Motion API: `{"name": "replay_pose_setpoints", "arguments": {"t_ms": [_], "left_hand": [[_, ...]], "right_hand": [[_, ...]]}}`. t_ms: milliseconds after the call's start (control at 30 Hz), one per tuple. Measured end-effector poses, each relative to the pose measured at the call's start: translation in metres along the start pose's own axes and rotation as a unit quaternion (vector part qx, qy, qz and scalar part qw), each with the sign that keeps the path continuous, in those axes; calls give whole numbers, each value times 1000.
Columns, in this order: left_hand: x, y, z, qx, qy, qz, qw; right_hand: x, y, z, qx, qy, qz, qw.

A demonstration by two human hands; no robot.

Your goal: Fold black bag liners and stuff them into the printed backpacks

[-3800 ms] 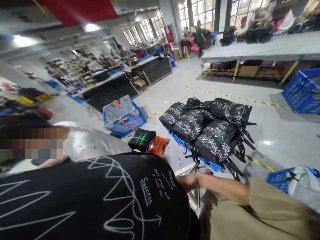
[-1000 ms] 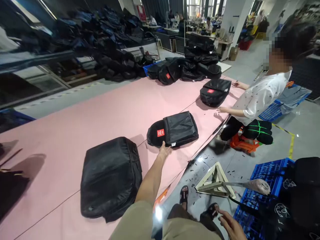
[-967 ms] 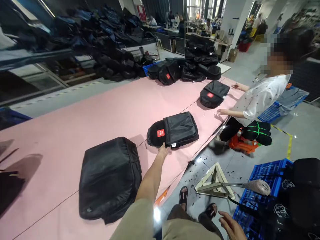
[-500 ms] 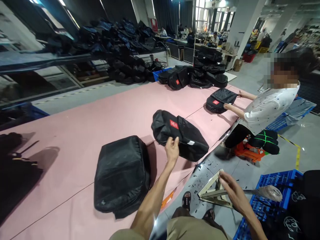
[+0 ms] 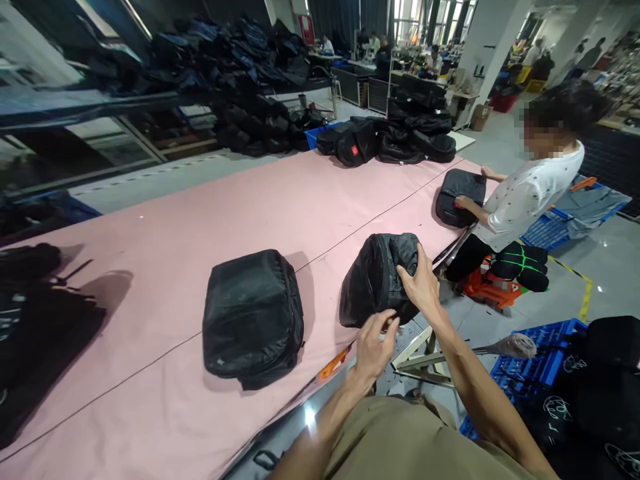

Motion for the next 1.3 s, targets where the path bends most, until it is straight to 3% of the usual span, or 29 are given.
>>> {"name": "replay_pose_setpoints", "arguments": {"t_ms": [100, 167, 300, 400, 500, 600, 733, 833, 933, 1000, 1067, 1133, 1233, 1300], "left_hand": [[-5, 37, 21, -93, 68, 0, 993], [0, 47, 32, -86, 109, -23, 990], [17, 55, 38, -54, 153, -28, 986], [29, 66, 32, -70, 177, -24, 981], [35, 76, 25, -62, 178, -34, 981], [34, 78, 19, -46, 175, -17, 983], [41, 79, 20, -54, 186, 68, 979], [70, 106, 24, -90, 197, 139, 966], [124, 147, 8, -107, 325, 240, 908], [154, 156, -14, -75, 388, 257, 882], [171, 141, -41, -13, 428, 251, 868], [175, 109, -66, 70, 449, 234, 860], [158, 69, -87, 169, 440, 243, 848], [141, 60, -88, 209, 393, 285, 849]], "right_hand": [[7, -11, -4, 11, 56, 10, 998], [10, -22, -4, 18, 68, 48, 996], [13, -54, -4, 74, 43, 197, 977], [15, -80, -2, 119, 53, 346, 929], [6, -104, -2, 168, -17, 449, 877], [-5, -125, -10, 206, -87, 473, 852], [-6, -137, -18, 219, -78, 460, 857], [-8, -131, -8, 205, -74, 436, 873], [-20, -104, 19, 157, -54, 396, 903], [-32, -81, 37, 132, -20, 356, 925], [-41, -59, 49, 132, 24, 305, 943], [-40, -42, 54, 148, 75, 252, 954], [-17, -23, 52, 189, 164, 164, 954], [8, -14, 44, 204, 224, 96, 948]]}}
Point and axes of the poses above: each hand's wrist, its own z-axis towards the middle knuckle, its own y-axis out of the back of the hand, x = y × z, the point moved 5 cm from there along z, towards the middle knuckle, and after that the axes turned 2 degrees about y, right-handed, at the moved point
